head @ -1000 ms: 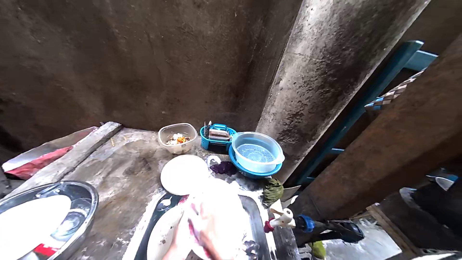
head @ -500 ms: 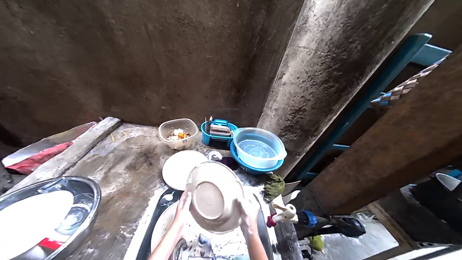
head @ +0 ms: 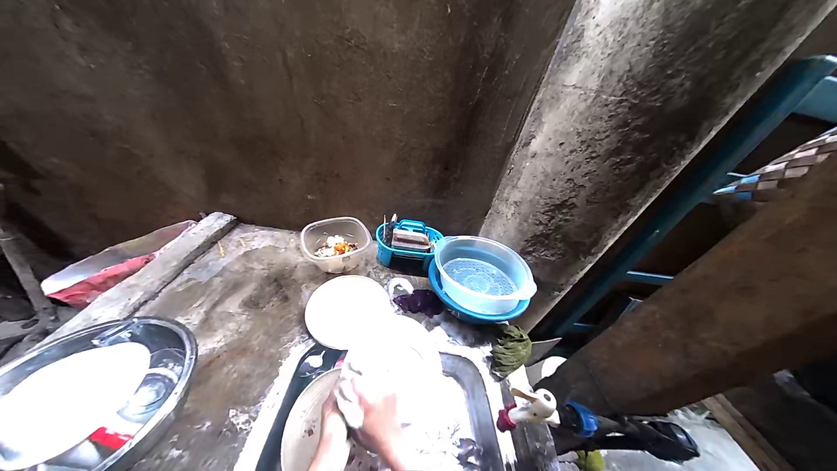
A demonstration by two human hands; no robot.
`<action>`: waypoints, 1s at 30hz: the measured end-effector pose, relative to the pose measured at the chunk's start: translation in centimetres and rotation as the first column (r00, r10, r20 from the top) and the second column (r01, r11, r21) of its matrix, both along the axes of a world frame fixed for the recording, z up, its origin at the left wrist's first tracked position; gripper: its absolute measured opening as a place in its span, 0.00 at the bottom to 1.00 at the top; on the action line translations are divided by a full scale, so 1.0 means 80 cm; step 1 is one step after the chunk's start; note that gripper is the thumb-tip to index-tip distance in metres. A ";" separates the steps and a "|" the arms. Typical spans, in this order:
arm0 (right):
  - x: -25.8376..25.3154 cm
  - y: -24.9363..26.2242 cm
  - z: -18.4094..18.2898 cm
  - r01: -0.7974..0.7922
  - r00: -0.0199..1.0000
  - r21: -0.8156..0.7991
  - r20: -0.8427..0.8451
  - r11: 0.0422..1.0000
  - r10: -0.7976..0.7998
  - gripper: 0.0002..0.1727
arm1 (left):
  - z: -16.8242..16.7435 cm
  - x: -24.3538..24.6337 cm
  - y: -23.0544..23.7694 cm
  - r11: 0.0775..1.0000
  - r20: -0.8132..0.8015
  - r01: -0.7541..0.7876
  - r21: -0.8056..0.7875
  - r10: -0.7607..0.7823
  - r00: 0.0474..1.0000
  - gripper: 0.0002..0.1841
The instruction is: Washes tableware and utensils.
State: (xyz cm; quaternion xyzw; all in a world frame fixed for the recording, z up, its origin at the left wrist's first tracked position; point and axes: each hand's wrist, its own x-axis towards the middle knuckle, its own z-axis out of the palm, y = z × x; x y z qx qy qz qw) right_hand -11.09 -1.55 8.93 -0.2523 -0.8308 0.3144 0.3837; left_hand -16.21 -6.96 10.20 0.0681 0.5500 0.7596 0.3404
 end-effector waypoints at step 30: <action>0.272 0.044 0.073 -0.061 0.655 -0.324 -0.726 0.944 -0.207 0.15 | -0.075 -0.103 0.120 0.590 -0.648 0.269 -0.762 -0.682 -0.339 0.29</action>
